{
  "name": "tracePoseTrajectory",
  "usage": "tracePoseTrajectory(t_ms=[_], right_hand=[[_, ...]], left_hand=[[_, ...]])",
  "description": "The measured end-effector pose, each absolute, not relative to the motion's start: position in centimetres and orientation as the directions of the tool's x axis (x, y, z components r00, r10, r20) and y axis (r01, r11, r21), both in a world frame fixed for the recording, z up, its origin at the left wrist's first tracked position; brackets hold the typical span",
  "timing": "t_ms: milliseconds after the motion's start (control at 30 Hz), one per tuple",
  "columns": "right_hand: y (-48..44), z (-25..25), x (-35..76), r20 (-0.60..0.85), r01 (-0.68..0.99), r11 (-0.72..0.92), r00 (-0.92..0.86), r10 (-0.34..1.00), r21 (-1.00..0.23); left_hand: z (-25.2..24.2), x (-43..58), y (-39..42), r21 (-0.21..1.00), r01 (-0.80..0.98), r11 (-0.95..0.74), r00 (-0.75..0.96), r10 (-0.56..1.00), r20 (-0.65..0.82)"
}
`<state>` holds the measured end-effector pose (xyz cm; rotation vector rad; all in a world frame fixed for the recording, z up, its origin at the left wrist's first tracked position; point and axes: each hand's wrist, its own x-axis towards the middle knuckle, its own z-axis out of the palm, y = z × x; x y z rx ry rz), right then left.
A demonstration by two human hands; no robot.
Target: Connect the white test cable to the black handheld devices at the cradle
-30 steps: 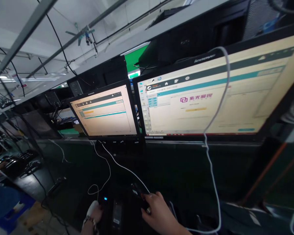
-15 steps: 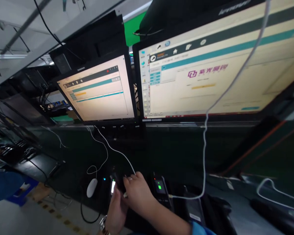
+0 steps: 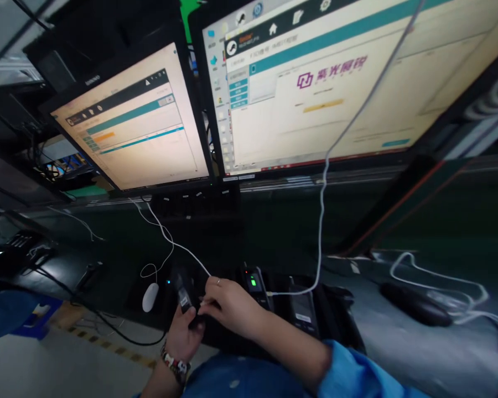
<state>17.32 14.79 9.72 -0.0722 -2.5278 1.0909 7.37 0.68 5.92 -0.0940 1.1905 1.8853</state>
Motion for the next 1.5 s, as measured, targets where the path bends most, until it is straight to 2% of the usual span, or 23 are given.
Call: tracePoseTrajectory(t_ms=[100,167,333,567,733,933,1133,1333,1500], right_hand=[[13.7,7.6,17.5,0.459,-0.118,0.794,-0.861,0.217,-0.596],[13.3,7.0,17.8,0.495,-0.116,0.838,-0.846,0.197,-0.533],[13.4,8.2,18.8,0.446,-0.113,0.812,-0.874,0.192,-0.572],[13.7,10.2,19.8,0.447,-0.096,0.789,-0.862,0.24,-0.607],[13.8,11.3,19.7,0.424,-0.149,0.766,-0.889,0.174,-0.626],[14.0,11.6,19.0,0.363,-0.125,0.85,-0.928,0.082,-0.512],[14.1,12.0,18.4,0.33,-0.131,0.927,-0.944,-0.009,-0.351],[14.4,10.3,17.3,0.352,-0.217,0.911,-0.932,-0.087,-0.35],[15.2,8.3,16.0,0.299,-0.177,0.936,-0.951,-0.082,-0.304]], left_hand=[[5.2,7.5,0.2,0.667,-0.74,-0.086,-0.546,0.656,-0.521],[4.7,7.4,-0.1,0.66,-0.748,-0.064,-0.53,0.656,-0.537],[4.8,7.7,-0.6,0.713,-0.701,0.001,-0.535,0.661,-0.526],[6.5,8.6,-0.3,0.824,-0.566,-0.001,-0.49,0.805,-0.335],[7.7,8.8,0.2,0.826,-0.562,-0.047,-0.552,0.764,-0.333],[7.8,8.7,0.3,0.787,-0.616,-0.025,-0.608,0.652,-0.454],[7.7,8.5,0.6,0.785,-0.618,-0.03,-0.637,0.604,-0.479],[7.2,8.0,0.8,0.792,-0.61,0.021,-0.599,0.642,-0.478],[3.7,6.1,1.1,0.82,-0.559,0.121,-0.593,0.633,-0.498]])
